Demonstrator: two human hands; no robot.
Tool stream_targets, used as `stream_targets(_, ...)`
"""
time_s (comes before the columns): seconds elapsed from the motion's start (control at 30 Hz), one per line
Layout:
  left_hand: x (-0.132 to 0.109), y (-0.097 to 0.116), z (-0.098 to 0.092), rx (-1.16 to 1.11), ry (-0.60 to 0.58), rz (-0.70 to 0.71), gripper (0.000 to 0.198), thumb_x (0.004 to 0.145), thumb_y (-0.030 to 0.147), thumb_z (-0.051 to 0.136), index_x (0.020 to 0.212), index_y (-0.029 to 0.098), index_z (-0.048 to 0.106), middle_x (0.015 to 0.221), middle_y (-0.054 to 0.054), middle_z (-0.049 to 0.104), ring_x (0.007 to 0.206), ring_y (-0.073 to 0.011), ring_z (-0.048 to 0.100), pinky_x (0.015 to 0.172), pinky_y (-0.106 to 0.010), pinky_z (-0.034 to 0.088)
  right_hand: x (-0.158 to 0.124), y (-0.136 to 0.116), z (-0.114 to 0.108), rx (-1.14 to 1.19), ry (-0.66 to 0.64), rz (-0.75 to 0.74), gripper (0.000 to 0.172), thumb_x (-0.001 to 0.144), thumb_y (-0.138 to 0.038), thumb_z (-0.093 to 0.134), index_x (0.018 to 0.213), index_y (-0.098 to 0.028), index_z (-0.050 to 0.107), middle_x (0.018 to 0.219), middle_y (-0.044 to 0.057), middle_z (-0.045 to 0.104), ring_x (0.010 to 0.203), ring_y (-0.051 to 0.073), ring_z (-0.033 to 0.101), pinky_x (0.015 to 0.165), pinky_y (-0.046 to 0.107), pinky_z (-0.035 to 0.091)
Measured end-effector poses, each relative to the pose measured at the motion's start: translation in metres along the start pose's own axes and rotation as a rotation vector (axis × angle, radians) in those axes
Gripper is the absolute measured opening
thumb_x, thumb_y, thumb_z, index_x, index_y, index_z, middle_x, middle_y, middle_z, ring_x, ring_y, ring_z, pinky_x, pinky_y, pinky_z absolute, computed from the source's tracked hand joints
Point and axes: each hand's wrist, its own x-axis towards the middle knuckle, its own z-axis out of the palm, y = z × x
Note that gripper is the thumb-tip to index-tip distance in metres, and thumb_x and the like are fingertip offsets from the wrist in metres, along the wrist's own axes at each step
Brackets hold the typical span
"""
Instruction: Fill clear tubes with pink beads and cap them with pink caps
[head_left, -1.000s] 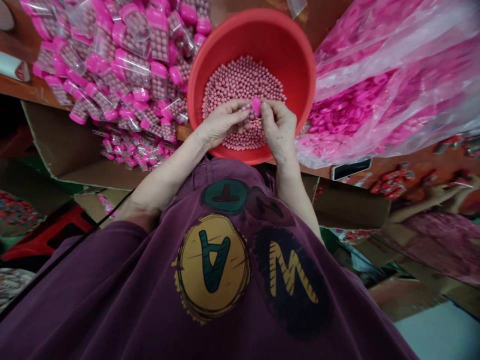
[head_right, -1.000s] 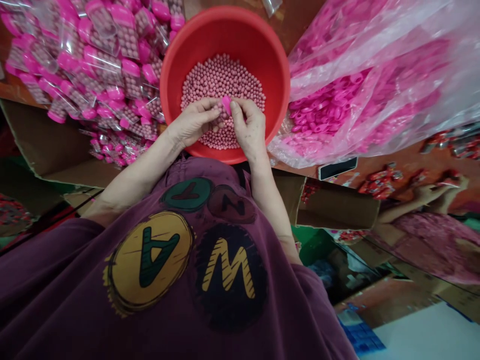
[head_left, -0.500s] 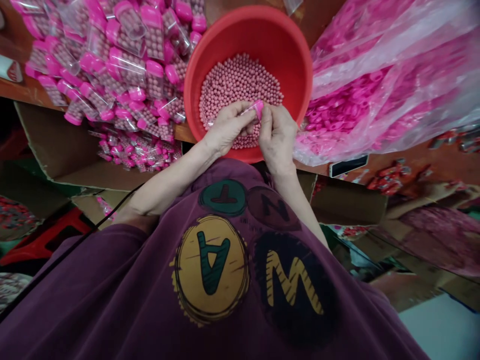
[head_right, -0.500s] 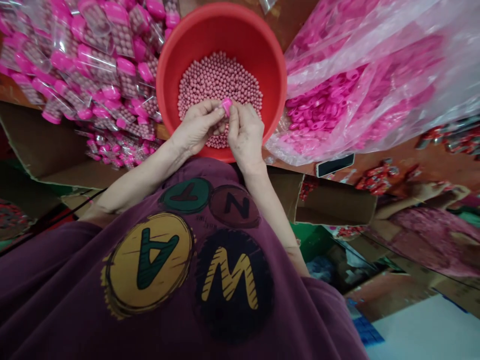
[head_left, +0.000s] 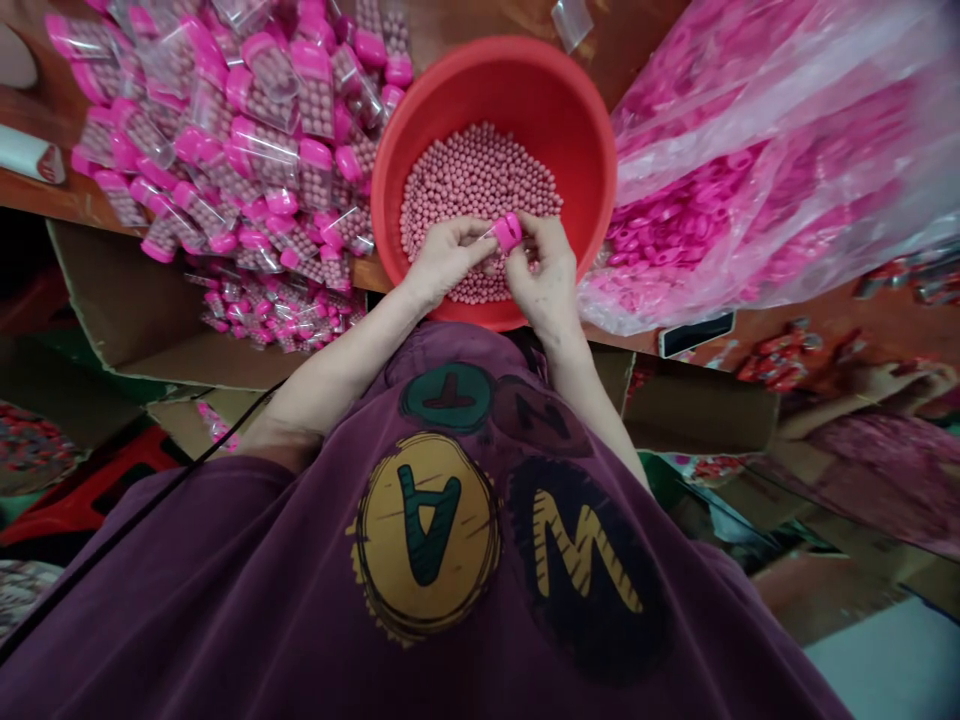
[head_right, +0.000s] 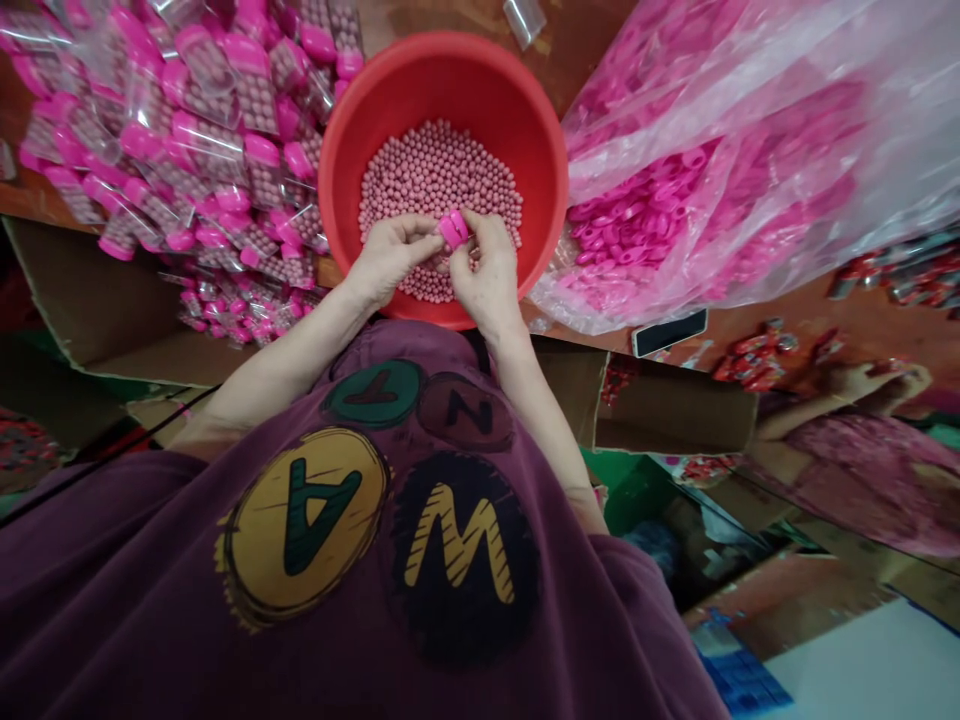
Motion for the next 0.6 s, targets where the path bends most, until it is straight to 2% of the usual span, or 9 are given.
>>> stream_targets(0.07,-0.002,-0.002,0.004,-0.021,0.030,-0.010,0.012,0.102,0.016,0.077,0.090,0.017,0.077,0.084,-0.002,0.079,0.078,-0.0128,0.075,0.081,-0.026,0.065,-0.006,-0.003,0.003,-0.152,-0.027,-0.079,0.054,0.100,-0.060,0.075,0.142,-0.029,0.063,0.142,0.012,0.069,0.139,0.037,0.065,0.122,0.069,0.057)
stream_targets(0.13,-0.005,-0.002,0.009,-0.045,0.045,-0.034,0.013,0.103,0.019,0.077,0.090,0.017,0.077,0.082,-0.001,0.078,0.074,-0.0119,0.073,0.078,-0.025,0.064,-0.010,-0.001,0.009,-0.304,-0.027,-0.148,0.066,0.095,-0.051,0.082,0.149,-0.023,0.055,0.148,0.016,0.064,0.143,0.040,0.060,0.123,0.072,0.054)
stream_targets(0.2,-0.007,-0.002,0.014,-0.064,0.053,-0.061,0.015,0.104,0.023,0.078,0.090,0.017,0.077,0.081,-0.001,0.077,0.070,-0.0108,0.071,0.075,-0.024,0.063,-0.010,0.004,0.016,-0.439,0.000,-0.179,0.072,0.092,-0.041,0.084,0.151,-0.019,0.049,0.146,0.019,0.063,0.140,0.039,0.058,0.123,0.072,0.053)
stream_targets(0.27,-0.008,-0.002,0.017,-0.079,0.068,-0.079,0.018,0.102,0.026,0.082,0.088,0.017,0.076,0.079,0.000,0.076,0.067,-0.0097,0.069,0.072,-0.022,0.061,-0.006,0.011,0.021,-0.523,0.016,-0.196,0.070,0.091,-0.034,0.084,0.149,-0.018,0.047,0.141,0.020,0.064,0.134,0.037,0.059,0.121,0.070,0.055)
stream_targets(0.37,-0.005,-0.003,0.017,-0.108,0.103,-0.096,0.023,0.100,0.026,0.085,0.082,0.017,0.072,0.073,0.001,0.073,0.064,-0.0088,0.066,0.068,-0.020,0.058,0.004,0.021,0.023,-0.558,-0.032,-0.230,0.060,0.092,-0.036,0.079,0.142,-0.017,0.051,0.137,0.019,0.063,0.131,0.040,0.061,0.117,0.074,0.055)
stream_targets(0.47,0.000,-0.006,0.015,-0.133,0.096,-0.117,0.026,0.101,0.017,0.079,0.077,0.017,0.069,0.068,0.002,0.069,0.064,-0.0085,0.063,0.066,-0.018,0.055,0.012,0.024,0.023,-0.574,-0.090,-0.227,0.053,0.092,-0.037,0.077,0.135,-0.016,0.056,0.137,0.019,0.063,0.133,0.043,0.061,0.117,0.077,0.053)
stream_targets(0.53,0.003,-0.009,0.015,-0.108,0.076,-0.149,0.027,0.102,0.011,0.071,0.076,0.017,0.068,0.068,0.002,0.067,0.063,-0.0090,0.062,0.067,-0.020,0.053,0.011,0.024,0.026,-0.585,-0.116,-0.198,0.055,0.088,-0.033,0.079,0.135,-0.014,0.058,0.136,0.021,0.065,0.135,0.046,0.061,0.118,0.077,0.053)
stream_targets(0.6,0.006,-0.013,0.013,-0.014,0.094,-0.191,0.028,0.103,0.007,0.063,0.077,0.017,0.068,0.068,0.002,0.066,0.064,-0.0104,0.061,0.069,-0.023,0.053,0.005,0.024,0.032,-0.544,-0.173,-0.181,0.065,0.085,-0.028,0.080,0.143,-0.011,0.057,0.138,0.023,0.065,0.137,0.047,0.062,0.119,0.075,0.054)
